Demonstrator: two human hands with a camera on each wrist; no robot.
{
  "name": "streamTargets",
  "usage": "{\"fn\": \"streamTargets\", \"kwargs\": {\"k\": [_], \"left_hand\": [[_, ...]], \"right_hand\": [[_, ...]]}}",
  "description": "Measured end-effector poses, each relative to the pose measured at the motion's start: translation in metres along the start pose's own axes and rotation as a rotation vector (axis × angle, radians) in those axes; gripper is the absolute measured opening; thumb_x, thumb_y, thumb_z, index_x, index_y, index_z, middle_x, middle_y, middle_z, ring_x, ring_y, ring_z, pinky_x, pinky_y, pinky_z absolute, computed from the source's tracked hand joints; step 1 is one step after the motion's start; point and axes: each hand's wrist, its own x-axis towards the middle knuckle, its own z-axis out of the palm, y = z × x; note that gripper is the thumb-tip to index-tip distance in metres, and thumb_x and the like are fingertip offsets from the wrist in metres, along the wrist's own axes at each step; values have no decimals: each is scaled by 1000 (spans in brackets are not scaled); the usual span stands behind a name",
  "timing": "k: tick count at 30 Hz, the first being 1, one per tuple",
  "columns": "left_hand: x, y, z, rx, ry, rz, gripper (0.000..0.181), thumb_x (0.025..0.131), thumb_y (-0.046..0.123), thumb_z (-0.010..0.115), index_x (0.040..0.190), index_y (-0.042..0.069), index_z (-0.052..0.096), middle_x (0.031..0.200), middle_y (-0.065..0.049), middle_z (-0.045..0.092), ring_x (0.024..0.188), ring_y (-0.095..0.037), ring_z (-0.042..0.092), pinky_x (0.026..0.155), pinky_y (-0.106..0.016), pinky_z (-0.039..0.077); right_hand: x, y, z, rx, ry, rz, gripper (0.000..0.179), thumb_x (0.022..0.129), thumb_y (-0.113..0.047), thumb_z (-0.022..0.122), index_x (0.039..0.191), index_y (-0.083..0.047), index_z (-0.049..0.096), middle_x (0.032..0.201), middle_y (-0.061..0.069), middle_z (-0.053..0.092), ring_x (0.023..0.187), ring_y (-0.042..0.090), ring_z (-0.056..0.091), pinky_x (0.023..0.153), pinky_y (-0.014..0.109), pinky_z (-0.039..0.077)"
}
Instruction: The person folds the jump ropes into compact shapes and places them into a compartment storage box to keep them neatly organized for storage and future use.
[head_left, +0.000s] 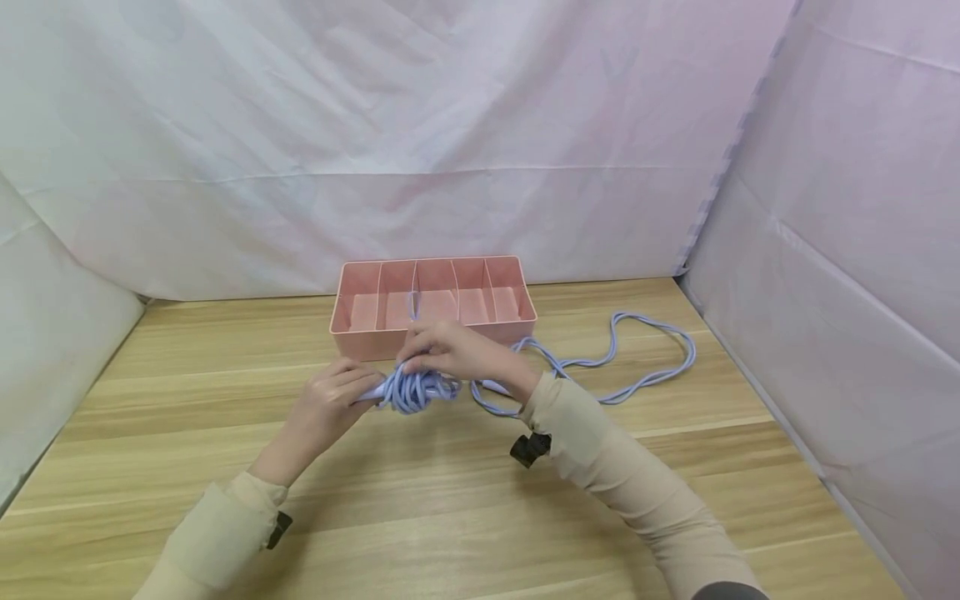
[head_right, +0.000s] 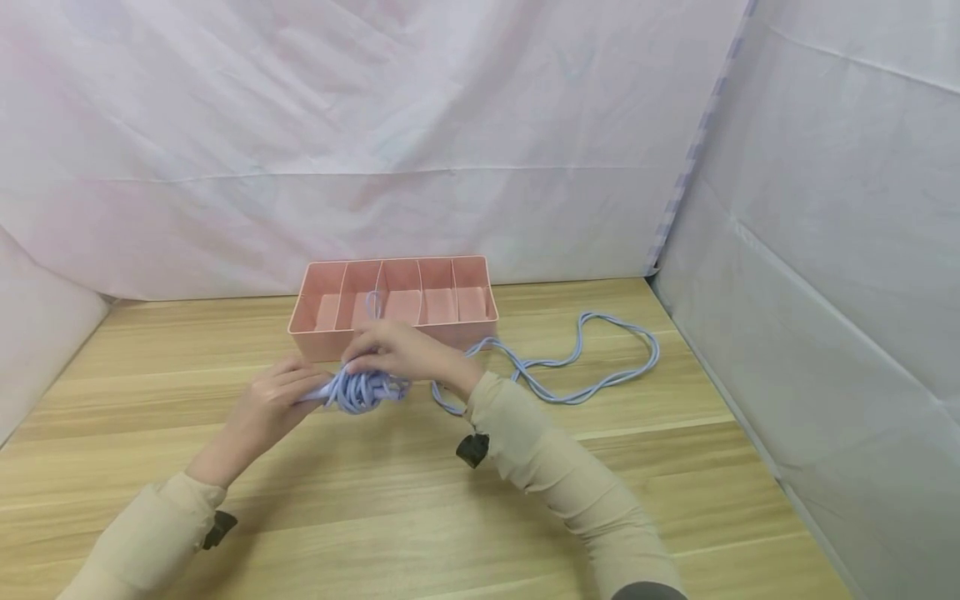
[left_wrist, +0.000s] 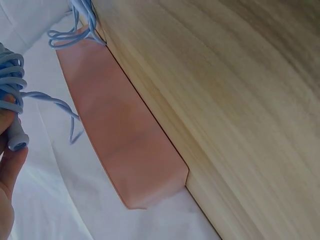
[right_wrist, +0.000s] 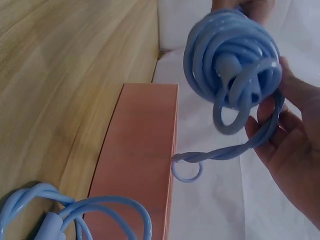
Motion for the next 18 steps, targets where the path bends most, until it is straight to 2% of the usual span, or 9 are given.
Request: {"fn": "streamTargets", "kwargs": {"k": [1, 3, 5, 10, 12, 14, 17, 18], "left_hand": [[0, 0, 0, -29, 5, -6, 12, 79, 14, 69, 82, 3, 67, 78, -4, 68, 75, -20, 57, 66, -28, 49], [0, 1, 1, -70, 14, -15, 26, 89, 26, 56, 82, 3, 68, 78, -4, 68, 75, -20, 58, 68, -27, 48], [0, 3, 2, -101, 28, -24, 38, 92, 32, 46, 81, 3, 68, 78, -4, 68, 74, -19, 58, 68, -26, 48], [4, 8, 2, -160, 72, -37, 35, 91, 30, 49, 80, 3, 69, 77, -5, 68, 72, -19, 59, 69, -23, 48], [5, 8, 2, -174, 94, -43, 36, 91, 30, 50, 79, 3, 69, 76, -5, 68, 71, -19, 59, 69, -21, 49], [6, 9, 2, -186, 109, -53, 35, 91, 30, 50, 79, 3, 69, 76, -5, 68, 71, -19, 59, 70, -19, 48], [6, 10, 2, -203, 129, -59, 36, 90, 31, 51, 78, 3, 70, 76, -6, 69, 70, -19, 59, 70, -18, 48], [6, 10, 2, -207, 132, -61, 35, 90, 31, 51, 79, 3, 70, 76, -6, 69, 71, -18, 59, 70, -18, 48]], "right_hand": [[0, 1, -1, 56, -2, 12, 13, 86, -6, 60, 92, 0, 70, 84, 2, 55, 75, 8, 48, 67, 18, 44], [0, 2, -3, 150, -3, 28, 14, 84, -4, 61, 93, 3, 69, 85, 4, 55, 76, 8, 47, 66, 19, 44], [-1, 4, -3, 228, 2, 32, 14, 83, -1, 62, 92, 7, 68, 85, 6, 54, 76, 9, 47, 66, 21, 44], [-2, 8, -2, 386, 50, 63, 13, 82, 3, 61, 92, 9, 67, 82, 10, 59, 72, 12, 49, 63, 22, 43], [-2, 9, -1, 440, 76, 80, 13, 83, 4, 59, 93, 9, 66, 83, 10, 61, 74, 13, 52, 69, 24, 45], [-2, 11, 1, 490, 95, 98, 15, 86, 4, 55, 95, 10, 65, 84, 10, 62, 78, 14, 54, 83, 26, 44], [-3, 11, 3, 526, 114, 133, 19, 91, 1, 49, 97, 10, 64, 88, 10, 62, 86, 13, 54, 89, 27, 42], [-4, 11, 3, 534, 119, 143, 20, 92, 0, 47, 98, 10, 64, 89, 11, 61, 84, 12, 53, 86, 28, 44]]}}
